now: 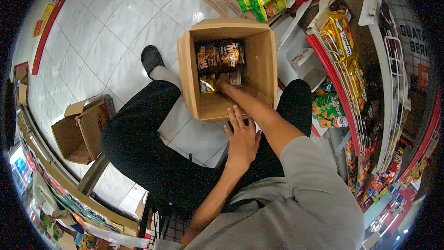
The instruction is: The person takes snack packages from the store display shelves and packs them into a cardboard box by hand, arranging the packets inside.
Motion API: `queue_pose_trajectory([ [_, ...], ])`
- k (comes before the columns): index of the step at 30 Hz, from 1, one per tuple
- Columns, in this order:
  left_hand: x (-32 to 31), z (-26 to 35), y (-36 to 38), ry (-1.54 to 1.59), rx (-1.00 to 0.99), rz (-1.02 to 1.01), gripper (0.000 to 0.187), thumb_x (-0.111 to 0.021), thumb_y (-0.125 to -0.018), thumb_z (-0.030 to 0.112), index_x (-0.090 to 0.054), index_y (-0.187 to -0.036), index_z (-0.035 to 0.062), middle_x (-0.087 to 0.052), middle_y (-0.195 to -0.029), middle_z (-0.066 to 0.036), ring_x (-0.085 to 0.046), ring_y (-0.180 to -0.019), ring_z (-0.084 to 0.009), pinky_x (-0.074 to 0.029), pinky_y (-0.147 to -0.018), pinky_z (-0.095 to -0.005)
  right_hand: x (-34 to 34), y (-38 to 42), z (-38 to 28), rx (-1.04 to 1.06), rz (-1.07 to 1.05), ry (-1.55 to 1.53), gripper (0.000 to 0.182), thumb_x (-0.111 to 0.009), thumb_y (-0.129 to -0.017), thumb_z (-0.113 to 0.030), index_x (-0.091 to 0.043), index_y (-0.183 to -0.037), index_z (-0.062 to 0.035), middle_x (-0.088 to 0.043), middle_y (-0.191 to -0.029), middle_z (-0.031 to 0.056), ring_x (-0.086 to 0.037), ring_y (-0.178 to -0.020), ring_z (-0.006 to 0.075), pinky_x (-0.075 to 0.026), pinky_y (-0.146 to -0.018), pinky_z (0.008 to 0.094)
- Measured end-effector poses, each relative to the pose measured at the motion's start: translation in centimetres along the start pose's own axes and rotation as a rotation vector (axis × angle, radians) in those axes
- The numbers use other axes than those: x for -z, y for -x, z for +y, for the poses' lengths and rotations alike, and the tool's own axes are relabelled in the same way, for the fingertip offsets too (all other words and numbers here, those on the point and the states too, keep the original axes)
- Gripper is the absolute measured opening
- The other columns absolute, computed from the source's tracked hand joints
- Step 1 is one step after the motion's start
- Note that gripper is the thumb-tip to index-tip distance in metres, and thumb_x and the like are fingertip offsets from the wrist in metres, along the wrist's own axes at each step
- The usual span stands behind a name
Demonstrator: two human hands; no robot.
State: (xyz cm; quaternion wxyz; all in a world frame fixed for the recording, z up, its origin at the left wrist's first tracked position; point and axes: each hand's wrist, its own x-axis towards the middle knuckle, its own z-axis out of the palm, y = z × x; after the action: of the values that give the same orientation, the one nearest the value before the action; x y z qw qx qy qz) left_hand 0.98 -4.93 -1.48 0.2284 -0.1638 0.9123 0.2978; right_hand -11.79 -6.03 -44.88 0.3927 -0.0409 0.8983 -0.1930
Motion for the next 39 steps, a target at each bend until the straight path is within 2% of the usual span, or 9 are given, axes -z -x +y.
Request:
queue_pose_trajectory([
  [15, 1.1, 0.2, -1.1, -0.048, 0.004, -0.005, 0.055, -0.060, -0.101, 0.037, -0.053, -0.140, -0.0015, -0.016, -0.164, -0.038, -0.016, -0.155, -0.0528, -0.043, -0.112, -0.0596, 1.5, 0.5, -2.1, 0.014, -0.135, -0.480, 0.035, -0.082, -0.081, -0.032, -0.074, -0.101, -0.0040, -0.075, -0.103, 0.0226, -0.071, -0.099, 0.0412, -0.055, -0.082, 0.0456],
  [18, 2.5, 0.1, -1.6, -0.122, 0.075, -0.035, 0.055, -0.060, -0.101, 0.039, -0.055, -0.136, -0.0031, -0.017, -0.164, -0.038, -0.016, -0.154, -0.0533, -0.042, -0.113, -0.0588, 1.6, -0.3, -2.3, 0.252, -0.330, -0.111, 0.033, -0.078, -0.083, -0.030, -0.073, -0.102, -0.0024, -0.074, -0.102, 0.0245, -0.070, -0.100, 0.0426, -0.054, -0.085, 0.0465],
  [20, 2.4, 0.2, -1.7, -0.139, 0.089, -0.062, 0.056, -0.062, -0.100, 0.041, -0.055, -0.134, -0.0038, -0.018, -0.164, -0.038, -0.016, -0.155, -0.0532, -0.041, -0.114, -0.0586, -0.8, -1.1, -1.5, 0.560, -0.060, -0.271, 0.025, -0.067, -0.086, -0.014, -0.072, -0.106, 0.0003, -0.073, -0.102, 0.0273, -0.069, -0.103, 0.0441, -0.052, -0.089, 0.0472],
  [25, 2.6, 0.0, -1.9, -0.191, 0.111, -0.085, 0.062, -0.068, -0.093, 0.046, -0.057, -0.126, -0.0063, -0.021, -0.164, -0.037, -0.016, -0.155, -0.0530, -0.037, -0.117, -0.0579, 0.0, -0.3, -5.6, 0.349, 0.023, -0.292, 0.026, -0.065, -0.084, -0.008, -0.071, -0.107, 0.0026, -0.072, -0.101, 0.0295, -0.069, -0.102, 0.0446, -0.052, -0.090, 0.0480],
  [29, 2.9, -0.7, -2.5, -0.140, 0.076, 0.000, 0.067, -0.074, -0.090, 0.043, -0.055, -0.125, -0.0108, -0.017, -0.163, -0.040, -0.011, -0.155, -0.0546, -0.035, -0.118, -0.0598, 2.7, -2.7, -6.4, 0.261, -0.077, -0.187, 0.027, -0.064, -0.091, -0.014, -0.071, -0.110, 0.0028, -0.073, -0.103, 0.0271, -0.070, -0.100, 0.0413, -0.052, -0.089, 0.0467],
  [35, 3.4, -0.8, -3.1, -0.103, 0.058, 0.044, 0.068, -0.075, -0.090, 0.041, -0.053, -0.125, -0.0135, -0.014, -0.162, -0.042, -0.008, -0.155, -0.0558, -0.034, -0.119, -0.0606, -2.9, -7.8, -1.0, 0.472, -0.178, 0.000, 0.038, -0.056, -0.100, -0.022, -0.061, -0.131, 0.0001, -0.066, -0.127, 0.0183, -0.066, -0.108, 0.0338, -0.050, -0.094, 0.0437],
  [37, 2.6, -0.7, -3.4, -0.092, 0.061, 0.110, 0.065, -0.071, -0.092, 0.043, -0.055, -0.127, -0.0097, -0.018, -0.163, -0.039, -0.012, -0.155, -0.0539, -0.032, -0.120, -0.0574, -7.0, -10.5, 1.8, 0.558, -0.190, 0.108, 0.043, -0.053, -0.103, -0.023, -0.057, -0.139, -0.0009, -0.063, -0.136, 0.0154, -0.064, -0.111, 0.0315, -0.049, -0.096, 0.0427],
  [38, 2.2, -0.5, -3.2, -0.083, 0.061, 0.135, 0.063, -0.069, -0.093, 0.044, -0.056, -0.127, -0.0077, -0.020, -0.164, -0.038, -0.015, -0.155, -0.0529, -0.032, -0.121, -0.0558, -8.4, -11.1, 2.6, 0.630, -0.185, 0.183, 0.045, -0.052, -0.105, -0.024, -0.055, -0.143, -0.0013, -0.061, -0.141, 0.0139, -0.063, -0.112, 0.0303, -0.049, -0.097, 0.0421],
  [39, 1.9, -0.3, -2.9, -0.083, 0.058, 0.134, 0.063, -0.069, -0.093, 0.044, -0.056, -0.127, -0.0077, -0.020, -0.164, -0.038, -0.015, -0.155, -0.0529, -0.032, -0.121, -0.0558, -14.5, -15.3, 6.6, 0.833, -0.120, 0.347, 0.048, -0.050, -0.106, -0.025, -0.052, -0.148, -0.0018, -0.060, -0.146, 0.0124, -0.063, -0.114, 0.0291, -0.049, -0.098, 0.0416],
])
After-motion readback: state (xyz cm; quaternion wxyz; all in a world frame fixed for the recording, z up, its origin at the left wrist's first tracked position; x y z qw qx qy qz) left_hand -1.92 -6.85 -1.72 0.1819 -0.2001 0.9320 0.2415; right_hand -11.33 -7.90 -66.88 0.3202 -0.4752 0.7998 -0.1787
